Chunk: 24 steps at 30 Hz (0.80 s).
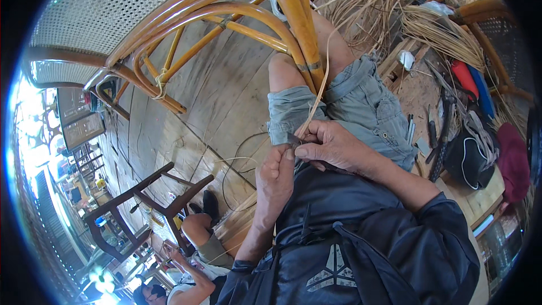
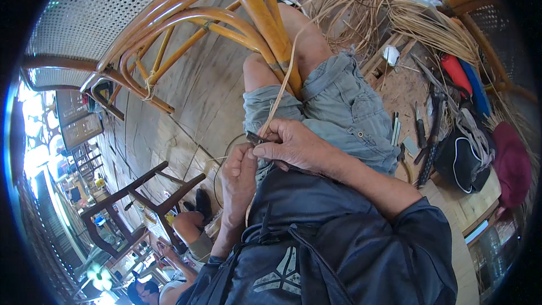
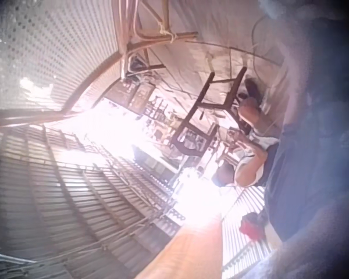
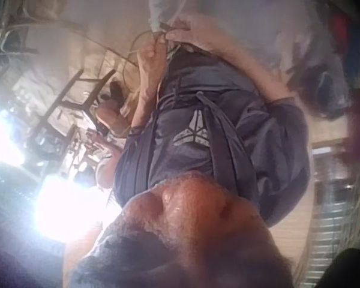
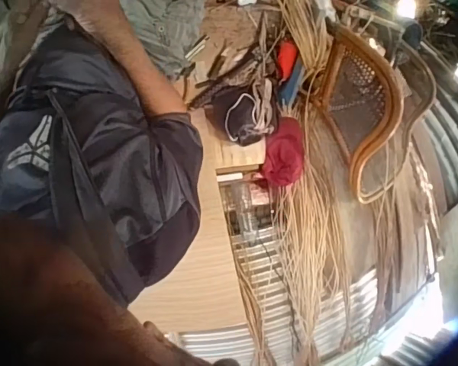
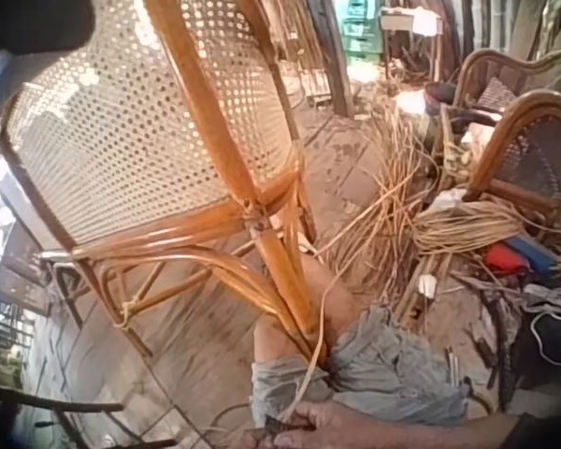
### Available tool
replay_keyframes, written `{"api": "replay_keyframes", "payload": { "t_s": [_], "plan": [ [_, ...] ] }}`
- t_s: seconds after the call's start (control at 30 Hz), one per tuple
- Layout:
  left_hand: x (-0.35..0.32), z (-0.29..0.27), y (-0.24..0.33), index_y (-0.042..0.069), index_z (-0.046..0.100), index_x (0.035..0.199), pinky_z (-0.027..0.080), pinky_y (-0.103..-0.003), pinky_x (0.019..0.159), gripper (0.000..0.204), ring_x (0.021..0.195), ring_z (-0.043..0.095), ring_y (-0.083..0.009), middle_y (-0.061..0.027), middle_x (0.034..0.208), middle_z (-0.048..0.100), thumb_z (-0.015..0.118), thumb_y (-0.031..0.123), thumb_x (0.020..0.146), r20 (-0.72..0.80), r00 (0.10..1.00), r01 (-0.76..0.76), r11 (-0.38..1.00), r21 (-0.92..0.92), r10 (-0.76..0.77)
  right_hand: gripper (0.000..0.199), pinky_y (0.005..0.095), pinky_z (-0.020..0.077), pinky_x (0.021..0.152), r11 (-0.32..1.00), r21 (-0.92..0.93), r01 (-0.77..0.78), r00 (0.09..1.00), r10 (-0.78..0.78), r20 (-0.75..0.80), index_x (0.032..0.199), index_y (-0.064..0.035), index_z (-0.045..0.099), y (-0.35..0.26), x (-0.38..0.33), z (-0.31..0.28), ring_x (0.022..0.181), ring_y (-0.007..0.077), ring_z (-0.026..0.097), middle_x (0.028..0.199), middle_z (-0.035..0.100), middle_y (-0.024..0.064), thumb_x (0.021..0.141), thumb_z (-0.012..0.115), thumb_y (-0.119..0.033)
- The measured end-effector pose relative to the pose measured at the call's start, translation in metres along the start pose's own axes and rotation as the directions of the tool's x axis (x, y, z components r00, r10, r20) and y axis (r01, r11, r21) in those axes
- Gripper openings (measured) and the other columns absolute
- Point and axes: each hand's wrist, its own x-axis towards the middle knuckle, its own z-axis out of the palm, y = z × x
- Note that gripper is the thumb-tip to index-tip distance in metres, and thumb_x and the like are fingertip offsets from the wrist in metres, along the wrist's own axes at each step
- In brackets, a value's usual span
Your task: Repairing a rattan chair frame by weaving strips around structural joints and securing them.
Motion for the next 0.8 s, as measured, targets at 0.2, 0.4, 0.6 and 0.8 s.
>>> {"api": "replay_keyframes", "payload": {
  "t_s": [0.2, 0.4, 0.6, 0.8],
  "plan": [
    [-0.041, -0.040, -0.007, 0.001, 0.059, 0.096, 0.044, -0.029, 0.059, 0.015, 0.063, 0.054, -0.0147, -0.0085, 0.070, 0.056, 0.054, 0.013, 0.090, 0.038, 0.996, 0.076, 0.986, 0.148, -0.083, 0.018, 0.0193, 0.0381, 0.044, 0.993, 0.121, -0.007, 1.000, 0.004, 0.031, 0.098, -0.0009, 0.052, 0.008, -0.004, -0.001, 0.052, 0.0061, 0.048, 0.071, 0.053, 0.0005, 0.087, 0.062, -0.011],
    [-0.084, -0.083, -0.028, 0.001, 0.060, 0.091, 0.043, -0.027, 0.058, 0.012, 0.063, 0.054, -0.0133, -0.0072, 0.070, 0.056, 0.058, 0.012, 0.086, 0.005, 0.987, 0.154, 0.951, 0.266, -0.161, 0.017, 0.0191, 0.0391, 0.043, 0.990, 0.131, -0.046, 0.980, 0.070, -0.186, 0.095, -0.0037, 0.052, -0.014, 0.000, -0.016, 0.049, 0.0062, 0.049, 0.068, 0.053, 0.0004, 0.088, 0.062, -0.015],
    [-0.074, -0.085, -0.032, 0.001, 0.061, 0.088, 0.040, -0.024, 0.056, 0.016, 0.059, 0.048, -0.0084, -0.0012, 0.067, 0.051, 0.053, 0.014, 0.086, -0.104, 0.944, 0.325, 0.938, 0.123, -0.313, 0.022, 0.0181, 0.0399, 0.044, 0.990, 0.125, 0.062, 0.972, -0.032, -0.231, 0.101, -0.0027, 0.052, -0.021, -0.017, -0.031, 0.049, 0.0061, 0.048, 0.068, 0.054, 0.0014, 0.087, 0.061, -0.017],
    [-0.020, -0.024, -0.026, 0.001, 0.058, 0.095, 0.036, -0.020, 0.053, 0.017, 0.060, 0.043, -0.0041, 0.0027, 0.066, 0.049, 0.051, 0.017, 0.094, -0.020, 0.989, 0.140, 0.959, -0.246, -0.150, 0.034, 0.0176, 0.0383, 0.047, 0.954, -0.207, -0.217, 0.965, 0.242, 0.101, 0.114, 0.0005, 0.049, -0.021, 0.002, 0.005, 0.051, 0.0053, 0.046, 0.074, 0.057, 0.0043, 0.083, 0.062, -0.008]
  ]
}}
